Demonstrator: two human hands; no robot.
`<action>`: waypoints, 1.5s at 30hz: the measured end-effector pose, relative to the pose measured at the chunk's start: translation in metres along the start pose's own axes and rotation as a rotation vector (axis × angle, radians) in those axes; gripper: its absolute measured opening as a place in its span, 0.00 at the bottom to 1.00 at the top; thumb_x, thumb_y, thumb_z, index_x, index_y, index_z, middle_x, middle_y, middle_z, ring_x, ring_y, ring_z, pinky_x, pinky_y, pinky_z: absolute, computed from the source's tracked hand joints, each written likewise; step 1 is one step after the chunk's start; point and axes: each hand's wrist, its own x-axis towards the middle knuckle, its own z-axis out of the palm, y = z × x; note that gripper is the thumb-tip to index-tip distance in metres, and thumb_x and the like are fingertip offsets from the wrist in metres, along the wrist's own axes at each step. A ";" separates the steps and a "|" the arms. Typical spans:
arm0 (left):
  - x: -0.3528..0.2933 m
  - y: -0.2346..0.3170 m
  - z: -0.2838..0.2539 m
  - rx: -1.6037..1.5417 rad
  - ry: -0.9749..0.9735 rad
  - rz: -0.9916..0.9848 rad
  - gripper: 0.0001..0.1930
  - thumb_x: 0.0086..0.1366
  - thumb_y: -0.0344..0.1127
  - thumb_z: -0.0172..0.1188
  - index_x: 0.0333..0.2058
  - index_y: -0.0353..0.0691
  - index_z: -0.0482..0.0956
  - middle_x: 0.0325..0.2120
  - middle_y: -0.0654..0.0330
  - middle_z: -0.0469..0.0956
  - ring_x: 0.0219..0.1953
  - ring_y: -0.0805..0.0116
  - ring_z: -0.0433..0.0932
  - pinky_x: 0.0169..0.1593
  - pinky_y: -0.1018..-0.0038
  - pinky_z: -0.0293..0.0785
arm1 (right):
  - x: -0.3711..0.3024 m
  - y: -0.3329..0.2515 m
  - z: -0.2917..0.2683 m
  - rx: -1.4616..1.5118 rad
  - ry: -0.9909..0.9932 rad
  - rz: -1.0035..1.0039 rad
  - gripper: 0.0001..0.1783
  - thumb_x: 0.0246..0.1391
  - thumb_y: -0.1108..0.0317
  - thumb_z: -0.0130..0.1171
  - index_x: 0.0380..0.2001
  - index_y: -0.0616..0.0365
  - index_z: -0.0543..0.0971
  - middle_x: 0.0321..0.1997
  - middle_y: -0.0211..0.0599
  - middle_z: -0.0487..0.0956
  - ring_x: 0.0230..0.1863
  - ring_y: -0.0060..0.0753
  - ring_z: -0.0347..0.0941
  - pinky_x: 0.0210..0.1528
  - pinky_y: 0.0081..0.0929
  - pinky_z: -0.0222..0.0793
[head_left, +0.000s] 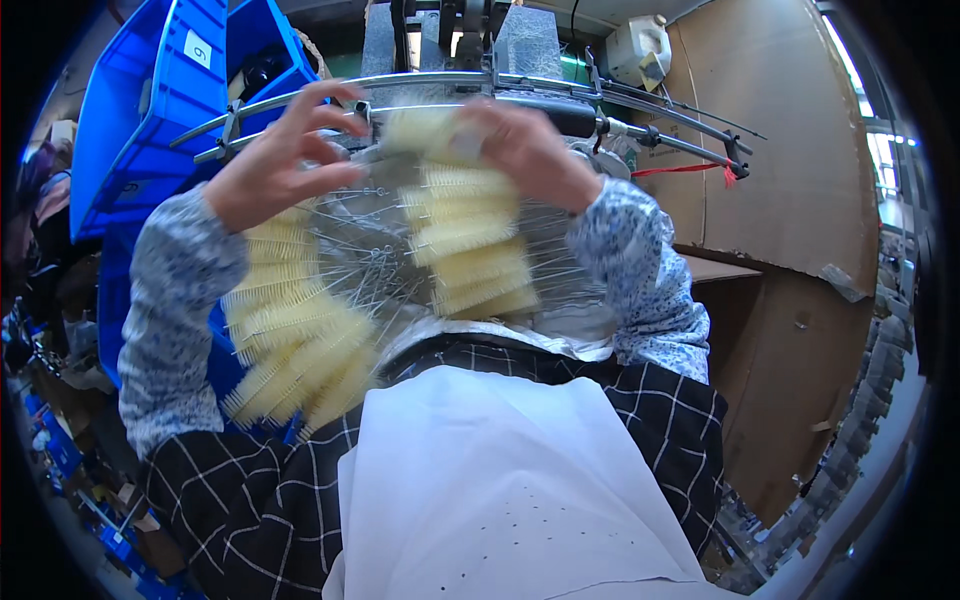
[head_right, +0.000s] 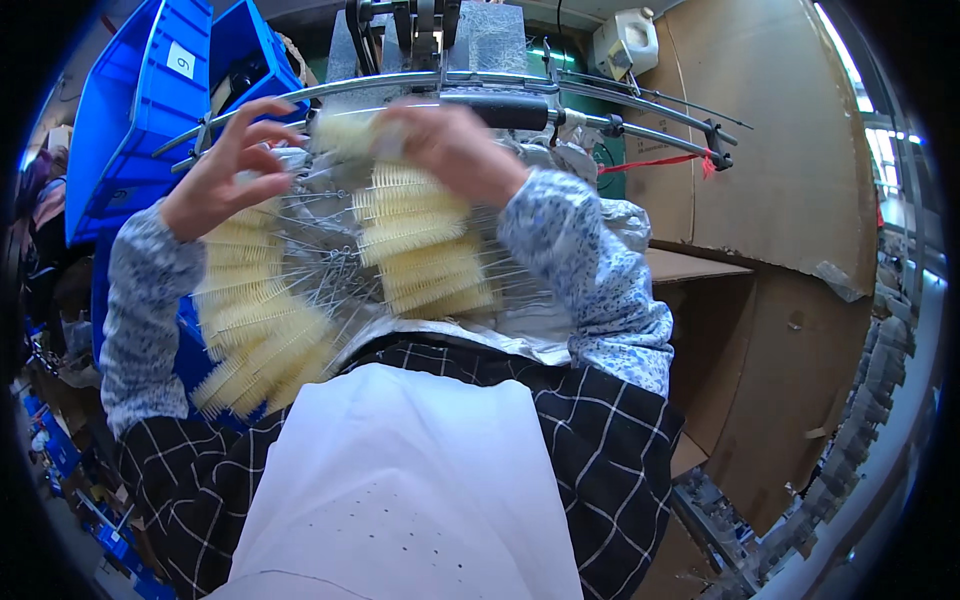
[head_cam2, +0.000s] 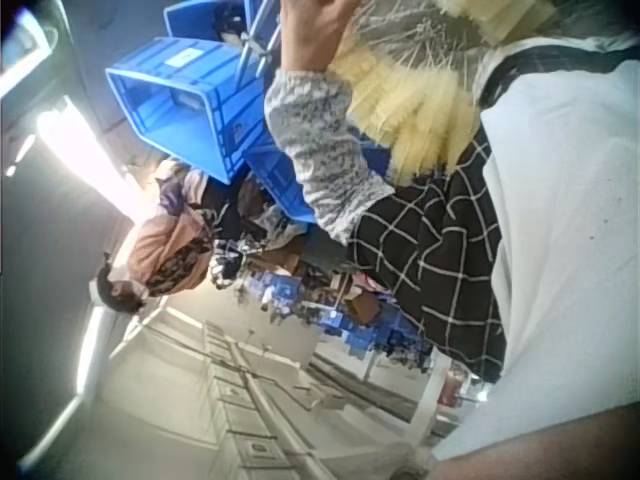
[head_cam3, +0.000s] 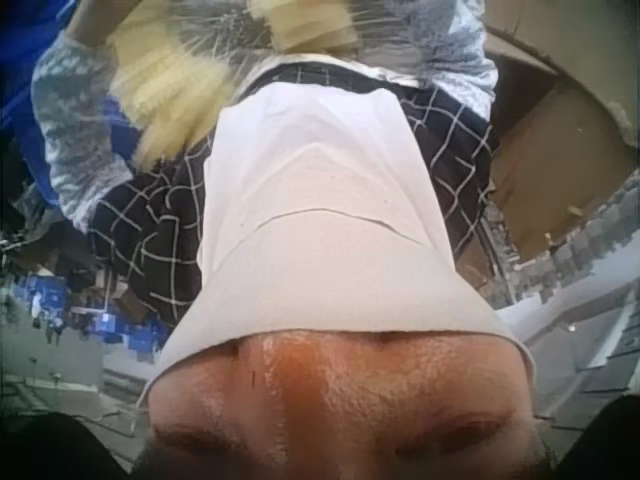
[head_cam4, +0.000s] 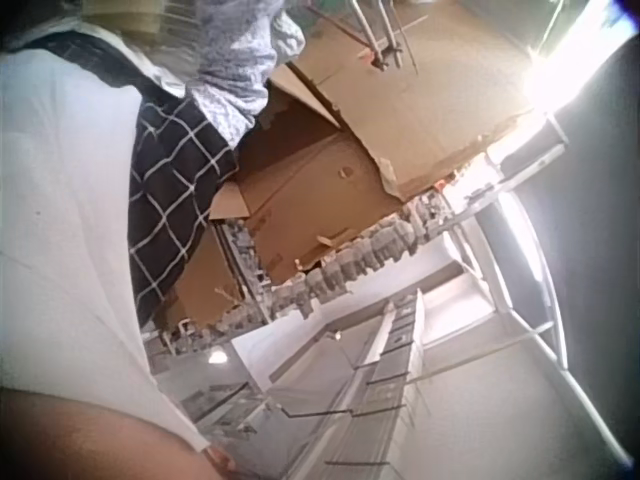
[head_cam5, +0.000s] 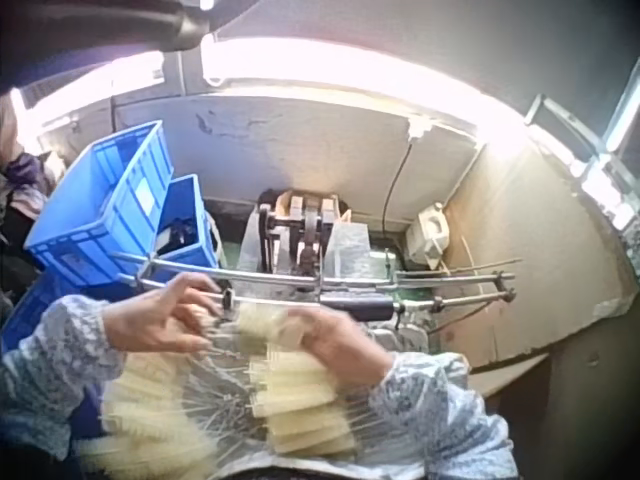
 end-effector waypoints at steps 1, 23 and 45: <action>-0.015 -0.007 -0.014 0.181 0.037 -0.098 0.32 0.52 0.39 0.58 0.51 0.43 0.52 0.39 0.53 0.66 0.38 0.68 0.71 0.41 0.74 0.68 | 0.006 0.028 -0.008 -0.083 0.163 0.064 0.10 0.48 0.72 0.47 0.34 0.52 0.74 0.25 0.37 0.74 0.24 0.32 0.69 0.27 0.28 0.68; -0.080 -0.046 -0.052 0.225 0.110 -0.251 0.16 0.45 0.25 0.51 0.37 0.40 0.65 0.31 0.64 0.66 0.34 0.76 0.65 0.42 0.79 0.61 | 0.035 0.110 -0.047 -0.965 0.125 0.365 0.16 0.49 0.65 0.46 0.43 0.34 0.72 0.38 0.30 0.71 0.41 0.32 0.63 0.45 0.33 0.56; -0.091 0.001 -0.075 0.107 0.330 -0.003 0.18 0.49 0.30 0.49 0.41 0.36 0.61 0.29 0.65 0.62 0.31 0.80 0.61 0.36 0.83 0.58 | 0.007 0.147 -0.070 -0.876 0.403 0.453 0.19 0.43 0.63 0.51 0.42 0.51 0.72 0.40 0.35 0.73 0.44 0.37 0.67 0.46 0.38 0.60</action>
